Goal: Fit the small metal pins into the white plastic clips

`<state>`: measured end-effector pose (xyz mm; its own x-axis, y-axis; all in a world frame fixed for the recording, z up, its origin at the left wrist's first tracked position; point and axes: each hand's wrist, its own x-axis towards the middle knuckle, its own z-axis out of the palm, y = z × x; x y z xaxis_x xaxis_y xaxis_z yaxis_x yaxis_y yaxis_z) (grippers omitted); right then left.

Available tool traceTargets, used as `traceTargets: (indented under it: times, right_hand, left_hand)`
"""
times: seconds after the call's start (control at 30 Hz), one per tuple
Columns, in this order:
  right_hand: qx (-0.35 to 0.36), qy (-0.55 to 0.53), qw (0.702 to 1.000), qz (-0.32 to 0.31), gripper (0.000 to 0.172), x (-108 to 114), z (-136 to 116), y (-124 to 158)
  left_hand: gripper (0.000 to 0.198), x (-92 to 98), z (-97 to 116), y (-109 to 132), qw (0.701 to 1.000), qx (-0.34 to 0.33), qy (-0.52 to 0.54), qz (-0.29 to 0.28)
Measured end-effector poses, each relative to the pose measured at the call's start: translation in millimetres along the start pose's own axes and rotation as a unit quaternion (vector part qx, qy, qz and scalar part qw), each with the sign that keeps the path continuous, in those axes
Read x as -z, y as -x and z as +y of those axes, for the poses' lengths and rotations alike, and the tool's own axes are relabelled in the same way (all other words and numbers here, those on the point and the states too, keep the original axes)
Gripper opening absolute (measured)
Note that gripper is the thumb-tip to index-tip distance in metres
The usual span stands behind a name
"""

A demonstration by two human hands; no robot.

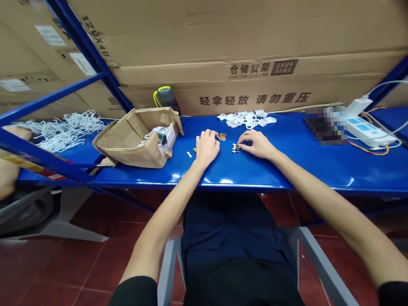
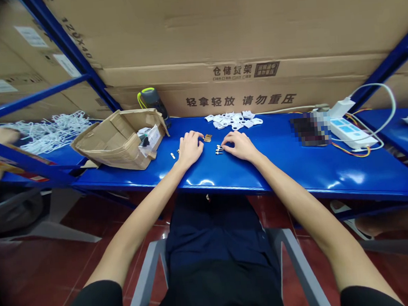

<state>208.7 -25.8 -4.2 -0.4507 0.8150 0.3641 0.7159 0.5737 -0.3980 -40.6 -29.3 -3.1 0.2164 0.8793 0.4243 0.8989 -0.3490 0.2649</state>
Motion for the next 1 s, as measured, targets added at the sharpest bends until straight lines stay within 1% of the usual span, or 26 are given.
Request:
traceTargets:
  times: [0.3, 0.53, 0.77, 0.87, 1.0]
  right_hand:
    - [0.002, -0.002, 1.000, -0.008, 0.021, 1.8, -2.1, 0.2]
    - [0.000, 0.000, 1.000, -0.007, 0.023, 1.8, -1.8, 0.2]
    - [0.003, 0.004, 1.000, 0.002, 0.026, 1.7, -0.5, 0.1]
    - [-0.021, 0.031, 0.999, 0.032, 0.026, 3.4, 6.0, 0.0]
    - [-0.100, 0.103, 0.987, 0.074, 0.027, 11.9, 16.4, 0.9]
  left_hand:
    - [0.030, -1.0, -0.1, 0.2, 1.000, 0.003, -0.006, 0.003]
    - [0.031, 2.5, 1.9, -0.1, 1.000, 0.012, -0.005, -0.018]
    - [0.031, -1.3, -0.2, 0.0, 1.000, 0.003, -0.003, -0.016]
    - [0.032, -1.9, -0.4, -0.1, 1.000, 0.007, -0.001, -0.016]
    - [0.034, 0.1, 0.9, -0.6, 1.000, 0.001, 0.003, -0.018]
